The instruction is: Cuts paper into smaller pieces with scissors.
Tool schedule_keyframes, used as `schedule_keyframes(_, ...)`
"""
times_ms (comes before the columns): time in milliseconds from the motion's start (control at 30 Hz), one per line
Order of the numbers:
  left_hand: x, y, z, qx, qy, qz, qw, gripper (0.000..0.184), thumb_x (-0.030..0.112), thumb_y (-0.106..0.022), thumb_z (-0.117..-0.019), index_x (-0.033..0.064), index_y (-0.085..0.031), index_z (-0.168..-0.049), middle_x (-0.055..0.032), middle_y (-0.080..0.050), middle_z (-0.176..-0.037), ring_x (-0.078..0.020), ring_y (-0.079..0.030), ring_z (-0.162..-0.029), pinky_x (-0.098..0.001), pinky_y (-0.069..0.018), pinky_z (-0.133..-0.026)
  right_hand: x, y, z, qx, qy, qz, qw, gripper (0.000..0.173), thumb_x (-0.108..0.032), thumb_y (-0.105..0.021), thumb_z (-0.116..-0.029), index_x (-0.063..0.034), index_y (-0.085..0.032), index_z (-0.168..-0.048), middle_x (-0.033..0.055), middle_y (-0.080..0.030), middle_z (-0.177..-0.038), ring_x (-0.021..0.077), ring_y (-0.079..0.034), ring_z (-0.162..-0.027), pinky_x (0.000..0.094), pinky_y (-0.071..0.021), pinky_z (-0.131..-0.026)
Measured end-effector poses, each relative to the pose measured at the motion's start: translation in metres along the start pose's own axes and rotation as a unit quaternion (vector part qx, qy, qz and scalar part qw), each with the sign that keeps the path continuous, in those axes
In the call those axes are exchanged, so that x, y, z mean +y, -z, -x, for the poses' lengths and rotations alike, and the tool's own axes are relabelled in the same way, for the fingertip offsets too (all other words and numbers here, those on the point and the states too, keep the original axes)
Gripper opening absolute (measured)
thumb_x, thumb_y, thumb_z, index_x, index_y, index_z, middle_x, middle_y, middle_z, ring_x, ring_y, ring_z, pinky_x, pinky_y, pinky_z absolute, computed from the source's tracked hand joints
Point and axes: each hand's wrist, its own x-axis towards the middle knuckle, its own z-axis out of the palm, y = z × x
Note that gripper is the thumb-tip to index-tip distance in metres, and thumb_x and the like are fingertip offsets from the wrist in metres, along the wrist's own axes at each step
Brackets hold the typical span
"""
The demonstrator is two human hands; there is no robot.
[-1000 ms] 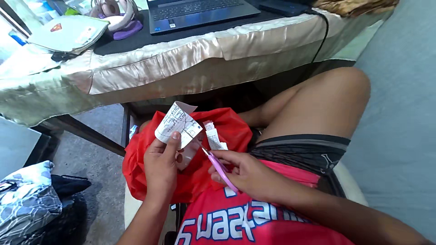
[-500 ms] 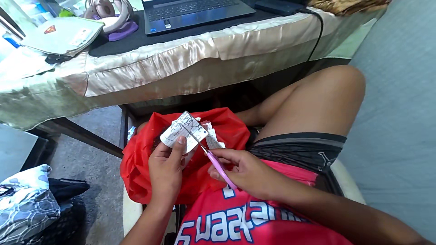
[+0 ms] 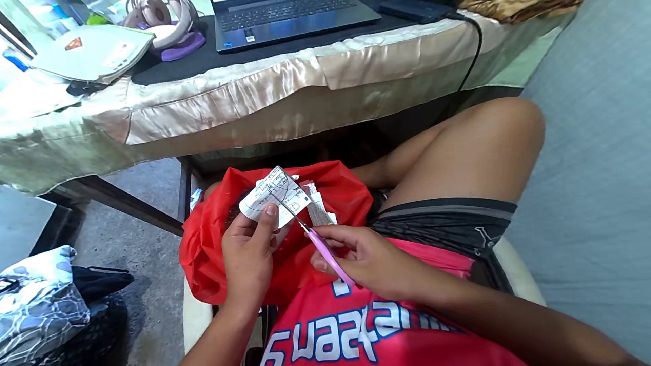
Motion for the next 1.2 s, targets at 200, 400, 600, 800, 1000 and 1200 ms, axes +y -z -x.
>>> schedule_keyframes(200, 0.001, 0.0, 0.0, -0.001, 0.003, 0.005, 1.0, 0.014, 0.011, -0.064, -0.1007, -0.0008, -0.072, -0.103, -0.0098, -0.071, -0.083, -0.0128, -0.064, -0.065, -0.0243, -0.0536, -0.056, -0.001, 0.0, 0.0, 0.007, 0.0, 0.001, 1.0, 0.047, -0.036, -0.07, -0.098, -0.0117, -0.061, -0.137, -0.0036, -0.073, -0.107, 0.0018, -0.069, -0.088, 0.0172, -0.0576, -0.072)
schedule_keyframes(400, 0.001, 0.0, 0.001, -0.002, 0.008, 0.006, 1.0, 0.015, 0.012, -0.064, -0.1011, -0.0006, -0.072, -0.103, -0.0103, -0.071, -0.083, -0.0135, -0.064, -0.065, -0.0249, -0.0535, -0.056, 0.001, 0.0, 0.0, 0.008, 0.011, 0.007, 1.0, 0.044, -0.034, -0.07, -0.0984, -0.0109, -0.062, -0.136, -0.0029, -0.073, -0.107, 0.0026, -0.069, -0.089, 0.0179, -0.0583, -0.076)
schedule_keyframes(600, 0.003, 0.0, 0.0, -0.002, 0.032, 0.02, 0.999, 0.015, 0.012, -0.064, -0.1009, -0.001, -0.072, -0.102, -0.0108, -0.07, -0.082, -0.0131, -0.062, -0.063, -0.0249, -0.0518, -0.054, 0.002, 0.001, 0.0, 0.011, 0.008, 0.017, 1.0, 0.043, -0.033, -0.071, -0.0979, -0.0127, -0.063, -0.135, -0.0036, -0.072, -0.101, 0.0022, -0.068, -0.083, 0.017, -0.0567, -0.07)
schedule_keyframes(800, 0.007, -0.001, 0.0, -0.002, 0.066, 0.04, 0.997, 0.015, 0.011, -0.062, -0.1018, -0.0006, -0.071, -0.101, -0.01, -0.069, -0.081, -0.0123, -0.059, -0.06, -0.0252, -0.0505, -0.052, 0.004, 0.0, 0.0, 0.018, 0.008, 0.014, 1.0, 0.038, -0.03, -0.069, -0.0992, -0.0126, -0.064, -0.133, -0.0022, -0.072, -0.094, 0.0049, -0.068, -0.078, 0.0192, -0.0577, -0.07)
schedule_keyframes(1000, 0.007, 0.001, -0.001, -0.016, 0.079, 0.069, 0.994, 0.018, 0.013, -0.06, -0.1031, -0.0008, -0.071, -0.102, -0.012, -0.069, -0.084, -0.0139, -0.061, -0.063, -0.026, -0.0516, -0.053, 0.004, 0.0, 0.001, 0.02, 0.007, 0.01, 1.0, 0.036, -0.028, -0.07, -0.0992, -0.0128, -0.065, -0.132, -0.0019, -0.072, -0.093, 0.0058, -0.068, -0.077, 0.0194, -0.0577, -0.068)
schedule_keyframes(1200, 0.014, 0.007, -0.012, -0.048, 0.112, 0.115, 0.986, 0.028, 0.021, -0.049, -0.108, 0.0016, -0.069, -0.109, -0.0154, -0.073, -0.095, -0.0168, -0.07, -0.075, -0.0282, -0.0561, -0.057, 0.007, 0.001, 0.003, 0.015, 0.009, 0.019, 1.0, 0.037, -0.027, -0.07, -0.099, -0.013, -0.064, -0.133, -0.0026, -0.072, -0.093, 0.0048, -0.068, -0.077, 0.0191, -0.058, -0.068)
